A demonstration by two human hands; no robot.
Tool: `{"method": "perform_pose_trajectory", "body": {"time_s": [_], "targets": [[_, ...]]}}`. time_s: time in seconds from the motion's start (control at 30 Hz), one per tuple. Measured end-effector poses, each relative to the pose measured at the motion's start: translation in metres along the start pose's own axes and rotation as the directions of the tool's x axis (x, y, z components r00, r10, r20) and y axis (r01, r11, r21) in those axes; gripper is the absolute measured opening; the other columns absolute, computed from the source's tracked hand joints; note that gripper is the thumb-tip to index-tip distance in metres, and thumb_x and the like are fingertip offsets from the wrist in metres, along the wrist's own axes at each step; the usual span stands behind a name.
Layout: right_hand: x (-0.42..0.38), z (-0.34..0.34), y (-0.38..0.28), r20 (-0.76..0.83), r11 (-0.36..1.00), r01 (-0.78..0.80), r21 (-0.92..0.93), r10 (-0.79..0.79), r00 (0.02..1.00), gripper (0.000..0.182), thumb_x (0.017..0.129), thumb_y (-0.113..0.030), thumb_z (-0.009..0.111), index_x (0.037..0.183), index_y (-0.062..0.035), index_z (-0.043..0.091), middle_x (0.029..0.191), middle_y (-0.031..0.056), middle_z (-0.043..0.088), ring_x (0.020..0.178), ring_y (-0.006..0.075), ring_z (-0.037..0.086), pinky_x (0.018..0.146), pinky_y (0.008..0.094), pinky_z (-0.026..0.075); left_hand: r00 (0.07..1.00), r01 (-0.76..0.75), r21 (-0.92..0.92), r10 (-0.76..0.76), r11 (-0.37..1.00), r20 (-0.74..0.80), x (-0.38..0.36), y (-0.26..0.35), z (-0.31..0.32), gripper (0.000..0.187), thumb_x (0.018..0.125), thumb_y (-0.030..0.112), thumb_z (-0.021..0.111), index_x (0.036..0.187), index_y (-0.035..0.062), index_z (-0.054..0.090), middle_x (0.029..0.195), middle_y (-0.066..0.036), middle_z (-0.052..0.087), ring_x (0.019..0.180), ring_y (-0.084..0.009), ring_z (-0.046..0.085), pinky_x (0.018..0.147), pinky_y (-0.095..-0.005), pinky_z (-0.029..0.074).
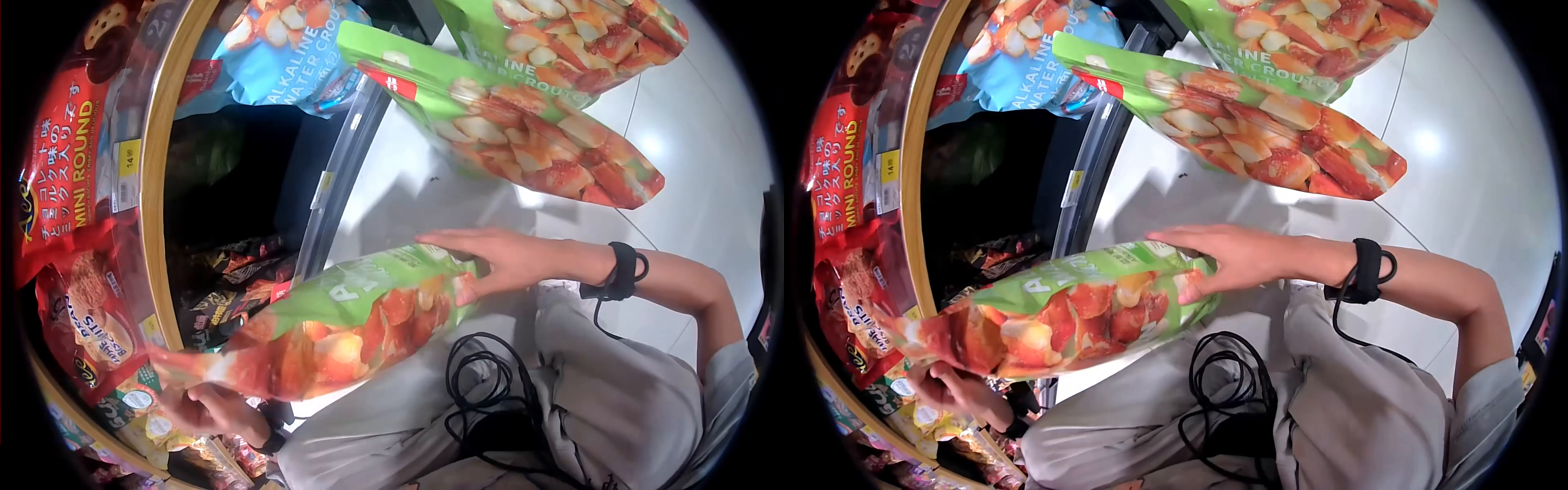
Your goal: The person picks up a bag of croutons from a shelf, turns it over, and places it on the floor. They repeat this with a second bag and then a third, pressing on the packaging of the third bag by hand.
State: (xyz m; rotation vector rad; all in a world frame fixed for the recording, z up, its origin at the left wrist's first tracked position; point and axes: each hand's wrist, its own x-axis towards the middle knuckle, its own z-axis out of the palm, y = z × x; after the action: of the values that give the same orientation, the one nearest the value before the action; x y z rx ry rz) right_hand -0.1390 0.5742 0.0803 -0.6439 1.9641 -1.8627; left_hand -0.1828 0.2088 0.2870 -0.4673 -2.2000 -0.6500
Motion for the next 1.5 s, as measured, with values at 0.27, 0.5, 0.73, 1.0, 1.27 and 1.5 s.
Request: {"method": "perform_pose_trajectory", "body": {"time_s": [0.27,0.5,0.73,1.0,1.27,1.5], "targets": [[-0.008,-0.004,-0.005,-0.249,0.977,-0.167,0.132,0.196,0.948,0.047,0.085,-0.037,0.074,0.114,-0.0032,0.058,0.106,0.0116,0.062,0.102,0.0248,0.059,0.083,0.0374,0.048,0.977,0.203,-0.064,-0.206,0.977,-0.044,-0.002,-0.005,0.013,0.022,0.093,0.02,0.065,0.089,0.0031,0.052,0.081,-0.002,0.049,0.075,-0.0124,0.043,0.068,-0.028,0.038],[-0.009,-0.014,-0.004,-0.333,0.991,-0.12,-0.053,0.096,0.938,0.03,0.084,-0.028,0.074,0.094,-0.0024,0.062,0.092,0.01,0.061,0.09,0.0256,0.059,0.077,0.0363,0.045,0.921,0.388,-0.278,-0.381,0.879,0.08,-0.016,-0.017,0.021,0.01,0.094,0.008,0.06,0.098,0.0019,0.053,0.091,-0.005,0.055,0.084,-0.0138,0.051,0.078,-0.0288,0.043],[-0.015,-0.009,-0.001,-0.188,0.995,-0.097,-0.036,0.089,0.978,0.021,0.085,-0.019,0.07,0.092,-0.0023,0.06,0.086,0.01,0.062,0.085,0.0284,0.06,0.076,0.0377,0.046,0.864,0.502,-0.352,-0.439,0.79,0.247,-0.039,-0.038,0.017,0.015,0.096,0.009,0.058,0.105,-0.0001,0.05,0.101,-0.009,0.059,0.092,-0.0159,0.057,0.087,-0.0308,0.048],[-0.026,0.023,0.057,-0.064,0.968,-0.151,-0.202,0.141,0.988,0.038,0.075,-0.009,0.077,0.107,-0.0038,0.057,0.101,0.0136,0.064,0.098,0.0361,0.061,0.083,0.0441,0.048,0.712,0.433,-0.146,-0.238,0.89,0.66,-0.053,-0.008,0.041,0.034,0.096,0.03,0.063,0.087,-0.0008,0.052,0.082,-0.006,0.057,0.069,-0.011,0.046,0.063,-0.0255,0.037],[-0.018,0.035,0.096,-0.015,0.929,-0.255,-0.267,0.26,0.965,0.045,0.077,-0.022,0.076,0.114,-0.0046,0.057,0.103,0.017,0.065,0.1,0.0381,0.062,0.083,0.0468,0.048,0.662,0.407,-0.115,-0.206,0.906,0.721,-0.062,-0.011,0.048,0.03,0.098,0.026,0.061,0.088,-0.0011,0.052,0.084,-0.005,0.056,0.069,-0.0097,0.047,0.062,-0.0236,0.037],[-0.002,0.036,0.075,0.062,0.798,-0.336,-0.501,0.42,0.906,0.033,0.084,-0.036,0.069,0.098,-0.0074,0.061,0.085,0.0147,0.067,0.085,0.0381,0.065,0.072,0.0472,0.049,0.892,-0.011,0.284,-0.119,0.959,0.437,-0.089,-0.026,0.052,0.05,0.085,0.046,0.069,0.104,-0.0002,0.06,0.099,-0.014,0.061,0.096,-0.0316,0.055,0.089,-0.0436,0.04]]}}
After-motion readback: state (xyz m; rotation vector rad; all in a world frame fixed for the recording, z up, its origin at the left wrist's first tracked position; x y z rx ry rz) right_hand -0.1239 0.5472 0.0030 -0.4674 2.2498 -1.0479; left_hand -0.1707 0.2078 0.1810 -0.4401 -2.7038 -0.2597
